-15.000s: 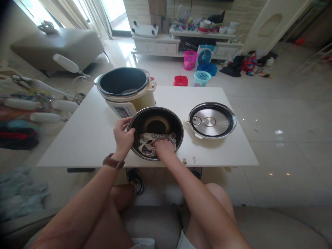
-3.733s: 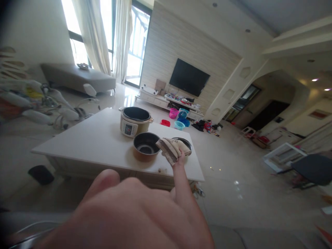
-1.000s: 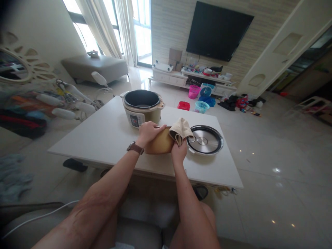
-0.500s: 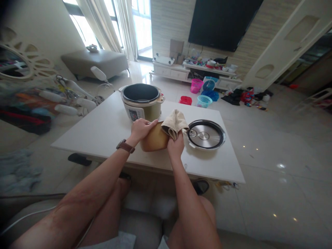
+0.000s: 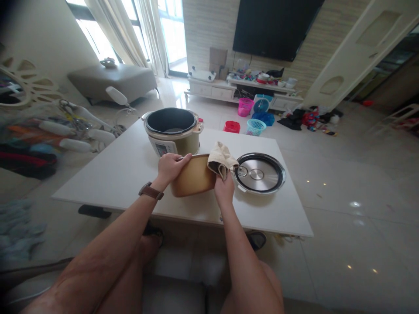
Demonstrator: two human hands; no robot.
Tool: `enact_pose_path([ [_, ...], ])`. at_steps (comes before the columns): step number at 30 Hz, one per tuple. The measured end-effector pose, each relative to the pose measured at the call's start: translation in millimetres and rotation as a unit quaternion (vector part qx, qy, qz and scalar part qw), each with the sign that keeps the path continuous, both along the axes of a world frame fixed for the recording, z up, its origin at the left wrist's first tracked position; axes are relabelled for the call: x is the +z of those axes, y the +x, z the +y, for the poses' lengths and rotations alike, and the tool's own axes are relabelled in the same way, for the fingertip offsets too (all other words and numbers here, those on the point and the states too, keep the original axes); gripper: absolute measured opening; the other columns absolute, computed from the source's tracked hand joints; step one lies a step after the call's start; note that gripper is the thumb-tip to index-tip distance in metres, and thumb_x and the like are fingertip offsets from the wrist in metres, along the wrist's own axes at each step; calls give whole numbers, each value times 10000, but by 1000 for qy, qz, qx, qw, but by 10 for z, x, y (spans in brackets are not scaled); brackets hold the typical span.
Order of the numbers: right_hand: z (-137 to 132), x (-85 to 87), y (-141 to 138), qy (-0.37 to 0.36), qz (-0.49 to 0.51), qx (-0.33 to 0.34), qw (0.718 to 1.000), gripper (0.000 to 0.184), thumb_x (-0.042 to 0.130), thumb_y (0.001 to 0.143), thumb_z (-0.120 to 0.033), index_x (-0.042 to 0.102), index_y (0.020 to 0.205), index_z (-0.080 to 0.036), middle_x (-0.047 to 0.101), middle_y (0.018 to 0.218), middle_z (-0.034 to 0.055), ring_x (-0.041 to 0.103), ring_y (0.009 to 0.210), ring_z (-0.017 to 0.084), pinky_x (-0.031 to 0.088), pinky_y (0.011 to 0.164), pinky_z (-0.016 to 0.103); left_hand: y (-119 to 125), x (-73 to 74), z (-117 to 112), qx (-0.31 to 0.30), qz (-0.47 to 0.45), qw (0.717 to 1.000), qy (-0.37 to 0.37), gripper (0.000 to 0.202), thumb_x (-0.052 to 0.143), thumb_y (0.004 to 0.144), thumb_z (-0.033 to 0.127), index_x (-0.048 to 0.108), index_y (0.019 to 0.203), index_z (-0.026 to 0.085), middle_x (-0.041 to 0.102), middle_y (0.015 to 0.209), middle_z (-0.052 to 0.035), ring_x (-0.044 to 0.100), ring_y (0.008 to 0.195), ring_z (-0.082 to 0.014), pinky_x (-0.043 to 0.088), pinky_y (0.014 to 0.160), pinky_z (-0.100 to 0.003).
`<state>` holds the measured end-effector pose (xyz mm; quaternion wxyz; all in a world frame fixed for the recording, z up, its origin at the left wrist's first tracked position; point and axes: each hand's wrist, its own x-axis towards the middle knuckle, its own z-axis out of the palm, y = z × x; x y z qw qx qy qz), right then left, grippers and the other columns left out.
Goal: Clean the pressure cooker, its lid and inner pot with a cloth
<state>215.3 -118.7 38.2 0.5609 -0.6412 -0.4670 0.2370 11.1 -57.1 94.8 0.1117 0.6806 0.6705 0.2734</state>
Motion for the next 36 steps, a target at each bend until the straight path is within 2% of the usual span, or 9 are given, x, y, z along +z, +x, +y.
enact_pose_path([
  [9, -84, -53, -92, 4, -17, -18, 1000, 456, 578, 903, -401, 670, 1302, -200, 752, 1288, 145, 652, 1292, 314, 469, 1137, 466, 10, -26, -184, -14, 13, 1000, 16, 681, 458, 964, 738, 804, 680, 224, 785, 765, -141, 701, 764, -266, 303, 659, -360],
  [16, -61, -34, -52, -17, -23, -13, 1000, 456, 574, 901, -411, 673, 1302, -218, 770, 1244, 132, 665, 1270, 328, 480, 1121, 486, -20, -6, -296, -30, 31, 999, -14, 698, 409, 985, 743, 836, 751, 244, 802, 819, -140, 709, 796, -270, 310, 659, -350],
  [19, -85, -35, -64, -2, -18, -9, 1000, 456, 586, 900, -418, 678, 1306, -231, 777, 1234, 121, 671, 1264, 324, 504, 1094, 471, -103, -27, -337, -51, 36, 998, -17, 706, 383, 1000, 723, 849, 771, 244, 804, 832, -144, 711, 805, -268, 327, 667, -347],
  [22, -160, -45, -107, 10, -15, 24, 1000, 450, 581, 916, -425, 678, 1322, -256, 783, 1236, 100, 687, 1248, 309, 531, 1057, 444, -215, -63, -350, -33, 35, 999, -2, 691, 396, 996, 699, 852, 763, 235, 795, 797, -141, 704, 777, -262, 328, 661, -348],
  [25, -228, -71, -116, -8, -26, 45, 999, 446, 584, 924, -425, 677, 1329, -264, 790, 1222, 95, 707, 1215, 313, 542, 1036, 447, -253, -80, -320, -11, 27, 1000, 8, 665, 437, 975, 693, 846, 734, 228, 782, 755, -134, 697, 751, -253, 328, 656, -345],
  [29, -225, -108, -37, -6, -33, 33, 999, 428, 586, 921, -417, 692, 1299, -246, 797, 1192, 104, 699, 1240, 310, 537, 1052, 446, -132, -82, -308, -3, 30, 999, 25, 672, 422, 983, 690, 858, 758, 231, 790, 767, -140, 710, 769, -264, 329, 665, -355],
  [36, -170, -136, 8, -21, -12, -11, 1000, 447, 583, 918, -407, 700, 1308, -223, 771, 1300, 122, 664, 1319, 296, 503, 1113, 435, 38, -76, -317, -4, 56, 998, 29, 651, 378, 1017, 622, 881, 833, 253, 815, 841, -147, 732, 834, -290, 340, 684, -367],
])
